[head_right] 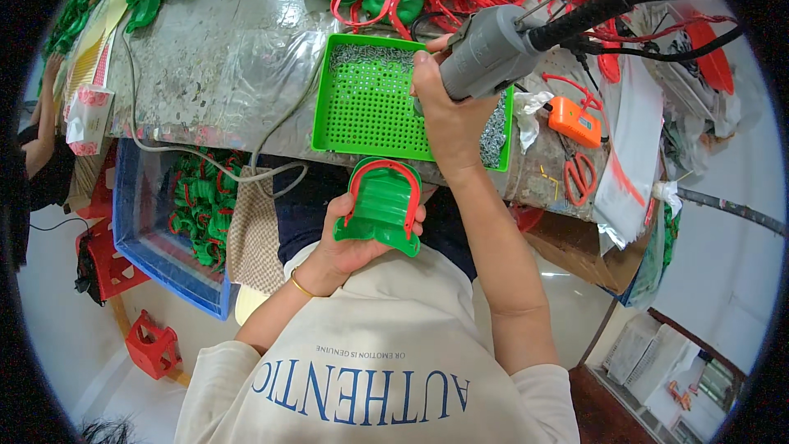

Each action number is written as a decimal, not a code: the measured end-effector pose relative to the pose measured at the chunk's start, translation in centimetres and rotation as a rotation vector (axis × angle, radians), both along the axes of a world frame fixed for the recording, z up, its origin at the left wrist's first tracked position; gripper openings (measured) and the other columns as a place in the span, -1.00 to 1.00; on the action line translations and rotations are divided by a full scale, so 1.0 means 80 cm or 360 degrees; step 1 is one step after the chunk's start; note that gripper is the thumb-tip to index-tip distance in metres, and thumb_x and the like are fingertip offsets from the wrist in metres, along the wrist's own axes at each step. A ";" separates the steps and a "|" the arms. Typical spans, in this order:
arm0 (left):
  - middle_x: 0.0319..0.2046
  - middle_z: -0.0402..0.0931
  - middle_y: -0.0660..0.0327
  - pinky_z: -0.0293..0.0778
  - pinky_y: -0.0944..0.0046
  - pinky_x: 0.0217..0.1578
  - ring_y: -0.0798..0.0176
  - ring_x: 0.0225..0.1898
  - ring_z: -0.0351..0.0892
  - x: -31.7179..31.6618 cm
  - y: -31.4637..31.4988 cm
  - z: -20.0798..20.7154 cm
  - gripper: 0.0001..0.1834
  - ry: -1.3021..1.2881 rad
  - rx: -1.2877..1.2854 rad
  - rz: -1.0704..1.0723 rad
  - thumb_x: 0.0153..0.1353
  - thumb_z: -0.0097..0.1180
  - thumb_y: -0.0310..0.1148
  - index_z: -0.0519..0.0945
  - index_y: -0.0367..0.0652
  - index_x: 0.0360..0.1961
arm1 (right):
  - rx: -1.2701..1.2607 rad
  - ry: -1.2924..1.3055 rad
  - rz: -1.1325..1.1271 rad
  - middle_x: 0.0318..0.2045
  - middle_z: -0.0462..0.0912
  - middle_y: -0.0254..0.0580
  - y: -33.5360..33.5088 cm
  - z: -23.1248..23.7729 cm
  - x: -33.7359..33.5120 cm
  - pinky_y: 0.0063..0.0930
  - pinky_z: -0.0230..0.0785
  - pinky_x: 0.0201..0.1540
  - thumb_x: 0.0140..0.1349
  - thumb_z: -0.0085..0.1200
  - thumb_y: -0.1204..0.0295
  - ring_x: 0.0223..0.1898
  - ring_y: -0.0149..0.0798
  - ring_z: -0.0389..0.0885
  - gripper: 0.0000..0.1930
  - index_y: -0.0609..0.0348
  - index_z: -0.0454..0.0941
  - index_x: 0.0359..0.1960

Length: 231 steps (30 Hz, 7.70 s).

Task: The recorder is assembling red plastic components into green plastic holders and using a hand-held pneumatic tool to secure them at a factory workbench.

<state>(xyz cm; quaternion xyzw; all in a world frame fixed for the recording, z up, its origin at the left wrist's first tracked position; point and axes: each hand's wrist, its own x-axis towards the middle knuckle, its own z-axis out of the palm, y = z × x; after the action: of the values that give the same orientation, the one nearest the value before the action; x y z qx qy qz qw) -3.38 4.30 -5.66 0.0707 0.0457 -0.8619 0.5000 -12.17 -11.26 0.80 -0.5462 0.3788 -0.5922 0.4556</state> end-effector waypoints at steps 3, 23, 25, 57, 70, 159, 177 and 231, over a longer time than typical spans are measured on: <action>-0.01 0.41 -0.17 0.43 0.02 0.03 -0.08 -0.03 0.49 0.000 0.000 0.001 -0.12 -0.0040 0.0014 0.0022 0.00 0.17 0.12 0.27 -0.32 0.19 | -0.0005 0.0019 0.0007 -0.56 0.40 -0.31 -0.001 0.000 -0.001 -0.53 0.28 -0.48 0.16 0.01 0.63 -0.59 -0.43 0.37 -0.83 0.27 0.38 -0.21; 0.02 0.41 -0.17 0.37 0.02 0.10 -0.05 0.01 0.49 0.001 0.002 0.001 -0.21 0.0028 -0.0114 0.0052 0.11 0.05 0.09 0.27 -0.31 0.20 | 0.0061 -0.0043 0.0196 -0.69 0.29 -0.32 0.067 0.070 0.002 -0.52 0.15 -0.57 0.12 -0.01 0.54 -0.68 -0.43 0.24 -0.79 0.30 0.35 -0.20; 0.03 0.41 -0.17 0.36 0.02 0.10 -0.05 0.01 0.48 0.001 0.002 0.001 -0.20 0.0030 -0.0124 0.0047 0.11 0.06 0.09 0.26 -0.31 0.20 | 0.0083 -0.0046 0.0189 -0.69 0.30 -0.31 0.068 0.067 0.002 -0.52 0.16 -0.57 0.12 -0.01 0.55 -0.68 -0.43 0.25 -0.79 0.29 0.34 -0.20; 0.01 0.42 -0.20 0.43 -0.02 0.05 -0.08 -0.02 0.51 0.002 0.004 0.021 -0.24 0.0071 -0.0127 0.0047 0.15 0.01 0.04 0.15 -0.13 0.29 | -0.0058 -0.0061 0.0126 -0.58 0.39 -0.32 0.010 0.035 -0.002 -0.50 0.24 -0.47 0.17 0.01 0.59 -0.60 -0.45 0.31 -0.80 0.32 0.39 -0.16; 0.00 0.42 -0.21 0.43 -0.02 0.03 -0.09 -0.03 0.52 0.004 0.000 0.011 -0.26 0.0089 -0.0082 0.0090 0.14 0.00 0.03 0.25 -0.30 0.20 | -0.0018 0.0029 0.0073 -0.60 0.39 -0.32 -0.003 0.004 0.006 -0.51 0.26 -0.46 0.18 0.00 0.60 -0.58 -0.45 0.34 -0.85 0.31 0.40 -0.21; 0.03 0.42 -0.18 0.40 0.02 0.08 -0.06 0.01 0.50 0.010 0.003 0.002 -0.23 0.0029 -0.0013 0.0015 0.14 0.02 0.10 0.28 -0.28 0.20 | 0.0005 -0.0049 0.0101 -0.61 0.38 -0.34 -0.017 0.002 -0.001 -0.52 0.24 -0.50 0.16 0.01 0.61 -0.61 -0.46 0.33 -0.84 0.30 0.40 -0.21; 0.00 0.42 -0.20 0.43 -0.01 0.05 -0.09 -0.02 0.50 0.013 0.000 -0.004 -0.27 0.0137 0.0050 0.0000 0.19 -0.01 0.11 0.29 -0.27 0.18 | -0.0051 -0.0140 0.0037 -0.60 0.33 -0.33 -0.003 0.026 0.002 -0.50 0.24 -0.45 0.15 0.00 0.58 -0.59 -0.42 0.29 -0.84 0.36 0.40 -0.23; 0.11 0.37 -0.02 0.39 0.02 0.11 0.00 0.10 0.45 0.096 0.042 0.031 -0.33 -0.0164 -0.0228 0.0056 0.27 0.02 -0.19 0.09 -0.17 0.33 | -0.0016 -0.0496 0.1240 -0.68 0.27 -0.40 0.054 0.102 0.021 -0.54 0.11 -0.57 0.18 0.06 0.40 -0.69 -0.45 0.25 -0.66 0.13 0.31 -0.03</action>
<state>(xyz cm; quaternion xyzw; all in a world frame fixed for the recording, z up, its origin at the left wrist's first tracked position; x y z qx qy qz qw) 4.26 7.65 -3.18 0.0782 -0.0406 -0.8493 0.5205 -10.53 -6.91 8.98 -0.5548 0.0676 -0.4529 0.6946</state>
